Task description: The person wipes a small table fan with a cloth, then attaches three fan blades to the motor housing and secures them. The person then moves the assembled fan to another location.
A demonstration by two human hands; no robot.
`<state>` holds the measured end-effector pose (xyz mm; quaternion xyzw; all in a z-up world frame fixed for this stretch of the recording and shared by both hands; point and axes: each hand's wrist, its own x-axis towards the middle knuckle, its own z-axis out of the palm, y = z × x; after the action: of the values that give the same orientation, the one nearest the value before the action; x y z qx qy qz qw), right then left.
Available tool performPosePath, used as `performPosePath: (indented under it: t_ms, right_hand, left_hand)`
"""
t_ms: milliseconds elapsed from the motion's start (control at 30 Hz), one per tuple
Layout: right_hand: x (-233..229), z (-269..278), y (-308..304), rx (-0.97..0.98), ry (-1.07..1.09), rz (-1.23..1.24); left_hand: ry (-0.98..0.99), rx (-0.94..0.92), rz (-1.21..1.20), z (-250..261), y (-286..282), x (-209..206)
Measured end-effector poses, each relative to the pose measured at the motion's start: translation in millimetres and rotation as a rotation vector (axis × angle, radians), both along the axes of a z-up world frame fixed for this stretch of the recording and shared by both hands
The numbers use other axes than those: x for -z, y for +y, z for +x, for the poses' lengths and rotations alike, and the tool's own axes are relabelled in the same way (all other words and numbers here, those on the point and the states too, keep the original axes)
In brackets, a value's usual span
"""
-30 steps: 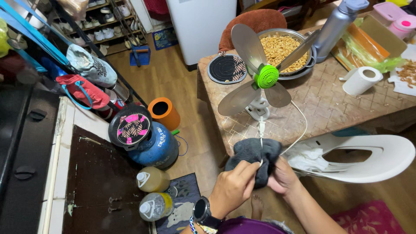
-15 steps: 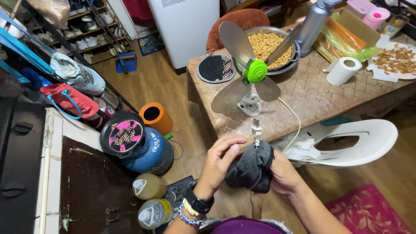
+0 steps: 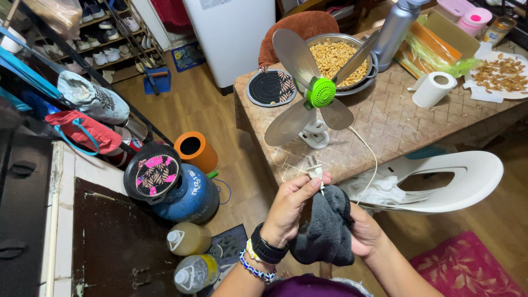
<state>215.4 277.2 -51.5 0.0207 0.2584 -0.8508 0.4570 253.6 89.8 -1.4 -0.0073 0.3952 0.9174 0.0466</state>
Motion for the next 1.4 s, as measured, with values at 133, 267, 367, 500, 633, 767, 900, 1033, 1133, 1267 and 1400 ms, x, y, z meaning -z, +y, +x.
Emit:
performPosePath:
  t_ms: [133, 267, 367, 500, 633, 767, 900, 1033, 1133, 1267, 1400]
  right_hand:
    - [4, -7, -1, -0.035, 0.077, -0.074]
    - [23, -11, 2, -0.031, 0.243, 0.162]
    - [38, -12, 13, -0.056, 0.289, 0.283]
    - [50, -21, 27, -0.127, 0.381, 0.277]
    - [43, -39, 29, -0.031, 0.361, 0.332]
    - [31, -52, 21, -0.008, 0.439, 0.361]
    - [35, -49, 22, -0.063, 0.541, 0.421]
    - [50, -54, 35, -0.162, 0.62, 0.41]
    - [59, -60, 46, -0.194, 0.723, 0.48]
    - [58, -60, 59, -0.253, 0.718, 0.581]
    - [37, -64, 61, -0.266, 0.661, 0.504]
  left_hand:
    - [0.027, -0.038, -0.021, -7, 4, 5]
    - [0.133, -0.277, -0.059, -21, -10, 2]
    - [0.166, -0.355, -0.004, -30, -32, -6]
    - [0.29, -0.445, 0.105, -35, -52, -20]
    - [0.302, -0.217, -0.152, -27, -9, -13]
    - [0.163, -0.106, -0.082, -26, 31, 10]
    - [0.331, -0.285, -0.158, -35, 37, 30]
    - [0.263, -0.504, -0.095, -49, 12, 33]
    - [0.283, -0.617, 0.182, -57, -35, 28]
    - [0.389, -0.766, 0.202, -46, -101, 17]
    - [0.43, -0.79, 0.162, -35, -106, 4]
